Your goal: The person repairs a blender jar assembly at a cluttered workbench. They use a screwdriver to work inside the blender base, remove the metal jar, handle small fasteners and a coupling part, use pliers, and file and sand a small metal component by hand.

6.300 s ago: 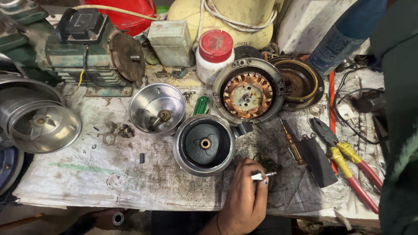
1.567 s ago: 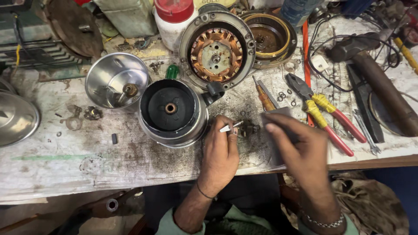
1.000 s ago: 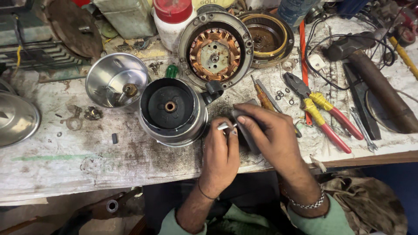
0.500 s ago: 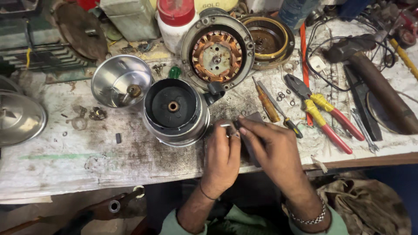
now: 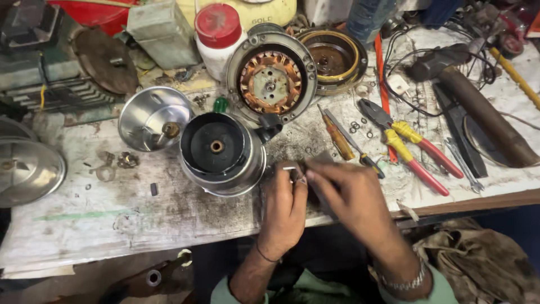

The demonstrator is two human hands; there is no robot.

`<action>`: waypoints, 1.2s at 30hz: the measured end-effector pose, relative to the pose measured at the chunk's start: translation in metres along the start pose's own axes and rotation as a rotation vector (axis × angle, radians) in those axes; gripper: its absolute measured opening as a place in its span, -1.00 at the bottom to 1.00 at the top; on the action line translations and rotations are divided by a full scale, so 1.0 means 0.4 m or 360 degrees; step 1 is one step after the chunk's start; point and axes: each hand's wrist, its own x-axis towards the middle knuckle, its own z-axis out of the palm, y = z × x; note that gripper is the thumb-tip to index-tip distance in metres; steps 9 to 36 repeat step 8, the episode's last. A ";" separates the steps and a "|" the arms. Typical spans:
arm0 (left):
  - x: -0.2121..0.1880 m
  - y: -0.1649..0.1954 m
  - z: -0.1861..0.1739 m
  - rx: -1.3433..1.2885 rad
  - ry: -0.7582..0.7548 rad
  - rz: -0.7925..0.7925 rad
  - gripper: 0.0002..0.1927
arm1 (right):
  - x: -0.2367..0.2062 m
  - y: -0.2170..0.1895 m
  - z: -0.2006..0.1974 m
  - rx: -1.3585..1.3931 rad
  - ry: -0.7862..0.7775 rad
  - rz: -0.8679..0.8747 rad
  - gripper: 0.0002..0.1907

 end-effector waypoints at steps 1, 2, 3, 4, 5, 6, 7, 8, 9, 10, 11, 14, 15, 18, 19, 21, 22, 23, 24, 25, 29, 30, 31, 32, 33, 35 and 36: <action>-0.004 -0.005 0.003 0.0015 0.0018 0.0026 -0.83 | 0.016 0.016 0.006 -0.0039 -0.0002 0.0063 -0.75; -0.007 -0.012 0.009 0.0018 0.0028 0.0046 -0.85 | 0.013 0.027 0.003 -0.0089 -0.0007 0.0139 -0.77; -0.009 -0.015 0.015 0.0021 0.0042 0.0072 -0.87 | -0.011 0.022 -0.006 -0.0068 -0.0051 0.0183 -0.75; -0.002 -0.014 0.013 0.0017 0.0040 0.0059 -0.85 | -0.026 0.008 -0.007 -0.0032 -0.0072 0.0198 -0.72; 0.003 -0.010 0.008 0.0022 0.0042 0.0050 -0.83 | -0.025 0.000 -0.005 0.0013 -0.0091 0.0205 -0.70; -0.001 -0.009 0.006 0.0020 0.0045 0.0020 -0.82 | -0.018 0.002 -0.004 0.0021 -0.0069 0.0202 -0.73; -0.005 -0.013 0.008 0.0041 0.0034 0.0051 -0.80 | -0.012 0.011 -0.005 0.0023 -0.0060 0.0206 -0.76; -0.013 -0.019 0.012 0.0057 0.0013 0.0069 -0.78 | -0.014 0.021 -0.005 0.0022 -0.0055 0.0226 -0.79; -0.013 -0.019 0.012 0.0057 0.0013 0.0069 -0.78 | -0.014 0.021 -0.005 0.0022 -0.0055 0.0226 -0.79; -0.013 -0.019 0.012 0.0057 0.0013 0.0069 -0.78 | -0.014 0.021 -0.005 0.0022 -0.0055 0.0226 -0.79; -0.013 -0.019 0.012 0.0057 0.0013 0.0069 -0.78 | -0.014 0.021 -0.005 0.0022 -0.0055 0.0226 -0.79; -0.013 -0.019 0.012 0.0057 0.0013 0.0069 -0.78 | -0.014 0.021 -0.005 0.0022 -0.0055 0.0226 -0.79; -0.013 -0.019 0.012 0.0057 0.0013 0.0069 -0.78 | -0.014 0.021 -0.005 0.0022 -0.0055 0.0226 -0.79; -0.013 -0.019 0.012 0.0057 0.0013 0.0069 -0.78 | -0.014 0.021 -0.005 0.0022 -0.0055 0.0226 -0.79; -0.013 -0.019 0.012 0.0057 0.0013 0.0069 -0.78 | -0.014 0.021 -0.005 0.0022 -0.0055 0.0226 -0.79; -0.013 -0.019 0.012 0.0057 0.0013 0.0069 -0.78 | -0.014 0.021 -0.005 0.0022 -0.0055 0.0226 -0.79; -0.013 -0.019 0.012 0.0057 0.0013 0.0069 -0.78 | -0.014 0.021 -0.005 0.0022 -0.0055 0.0226 -0.79; -0.013 -0.019 0.012 0.0057 0.0013 0.0069 -0.78 | -0.014 0.021 -0.005 0.0022 -0.0055 0.0226 -0.79; -0.013 -0.019 0.012 0.0057 0.0013 0.0069 -0.78 | -0.014 0.021 -0.005 0.0022 -0.0055 0.0226 -0.79; -0.013 -0.019 0.012 0.0057 0.0013 0.0069 -0.78 | -0.014 0.021 -0.005 0.0022 -0.0055 0.0226 -0.79; -0.013 -0.019 0.012 0.0057 0.0013 0.0069 -0.78 | -0.014 0.021 -0.005 0.0022 -0.0055 0.0226 -0.79; -0.013 -0.019 0.012 0.0057 0.0013 0.0069 -0.78 | -0.014 0.021 -0.005 0.0022 -0.0055 0.0226 -0.79; -0.013 -0.019 0.012 0.0057 0.0013 0.0069 -0.78 | -0.014 0.021 -0.005 0.0022 -0.0055 0.0226 -0.79; -0.013 -0.019 0.012 0.0057 0.0013 0.0069 -0.78 | -0.014 0.021 -0.005 0.0022 -0.0055 0.0226 -0.79; -0.013 -0.019 0.012 0.0057 0.0013 0.0069 -0.78 | -0.014 0.021 -0.005 0.0022 -0.0055 0.0226 -0.79; -0.013 -0.019 0.012 0.0057 0.0013 0.0069 -0.78 | -0.014 0.021 -0.005 0.0022 -0.0055 0.0226 -0.79; -0.013 -0.019 0.012 0.0057 0.0013 0.0069 -0.78 | -0.014 0.021 -0.005 0.0022 -0.0055 0.0226 -0.79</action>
